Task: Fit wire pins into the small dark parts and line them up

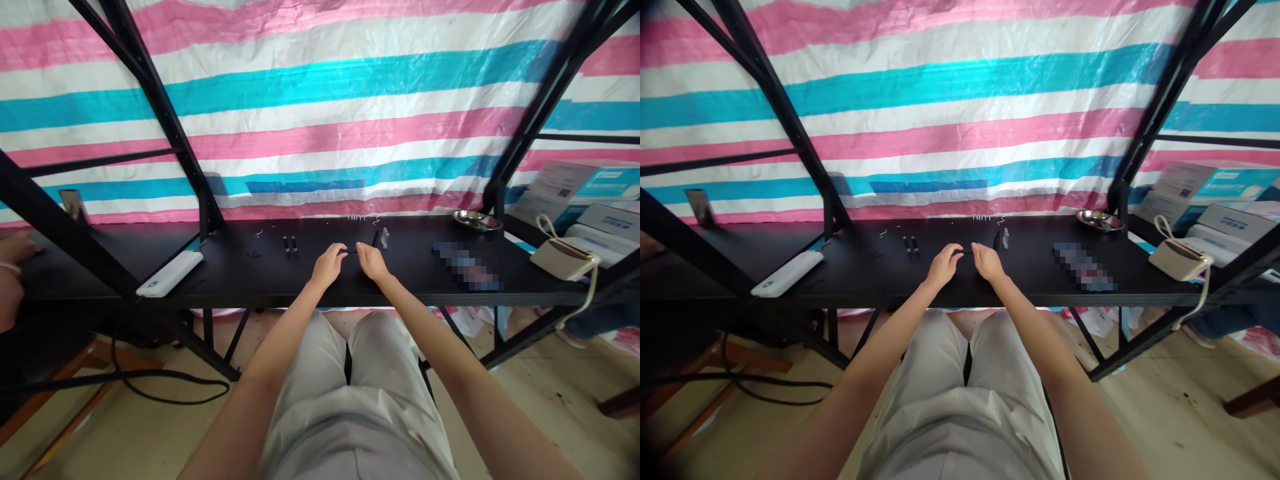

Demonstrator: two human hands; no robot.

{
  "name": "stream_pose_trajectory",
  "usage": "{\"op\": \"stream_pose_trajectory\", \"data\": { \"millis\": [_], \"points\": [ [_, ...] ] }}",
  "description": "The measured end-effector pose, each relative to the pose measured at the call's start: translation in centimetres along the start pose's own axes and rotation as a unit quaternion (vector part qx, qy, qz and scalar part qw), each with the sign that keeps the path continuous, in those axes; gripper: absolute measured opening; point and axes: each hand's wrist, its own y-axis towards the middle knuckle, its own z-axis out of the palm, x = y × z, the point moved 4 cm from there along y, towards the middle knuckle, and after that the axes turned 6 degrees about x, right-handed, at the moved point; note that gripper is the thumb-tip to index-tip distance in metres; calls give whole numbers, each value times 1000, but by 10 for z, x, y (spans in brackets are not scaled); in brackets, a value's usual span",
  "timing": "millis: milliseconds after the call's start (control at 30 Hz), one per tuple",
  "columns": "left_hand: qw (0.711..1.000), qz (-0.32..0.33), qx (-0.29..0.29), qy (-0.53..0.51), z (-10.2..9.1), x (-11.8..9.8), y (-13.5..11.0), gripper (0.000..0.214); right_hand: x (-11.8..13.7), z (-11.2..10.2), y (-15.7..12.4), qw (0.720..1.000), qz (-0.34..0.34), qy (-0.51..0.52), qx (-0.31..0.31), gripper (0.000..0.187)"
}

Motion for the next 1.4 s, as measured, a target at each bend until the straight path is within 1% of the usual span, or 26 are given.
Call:
{"op": "stream_pose_trajectory", "data": {
  "millis": [133, 267, 533, 733, 833, 967, 1167, 1300, 1400],
  "points": [
    [1000, -6, -4, -3, 0, -1, 0, 16, 2, -2, -1, 1000, -1, 7, -4, 51],
    [1000, -15, 6, 13, 0, -1, 0, 17, 3, -3, -1, 1000, 4, 12, -4, 52],
    [998, -21, 22, 50, 0, -1, -1, 31, 2, -2, -2, 1000, -7, 11, -4, 49],
    [998, -46, 17, 45, 0, 0, -2, 30, 4, -3, -2, 1000, 3, -10, 0, 51],
    [998, -52, 6, 40, -1, 2, -2, 31, 5, -4, -3, 1000, 5, -7, -4, 50],
    [998, -57, -26, 28, -4, 4, -2, 30, 3, -5, -3, 1000, 14, 16, -9, 46],
    [994, -82, -65, 15, -9, 12, -1, 20, -2, 1, 0, 997, 9, 72, 18, 33],
    [994, -79, -72, -6, -8, 15, -1, 17, -4, 6, 1, 995, -14, 93, 32, 30],
    [993, -85, -75, -15, -8, 16, -1, 17, -2, 7, 0, 996, -54, 69, 27, 29]
  ]
}}
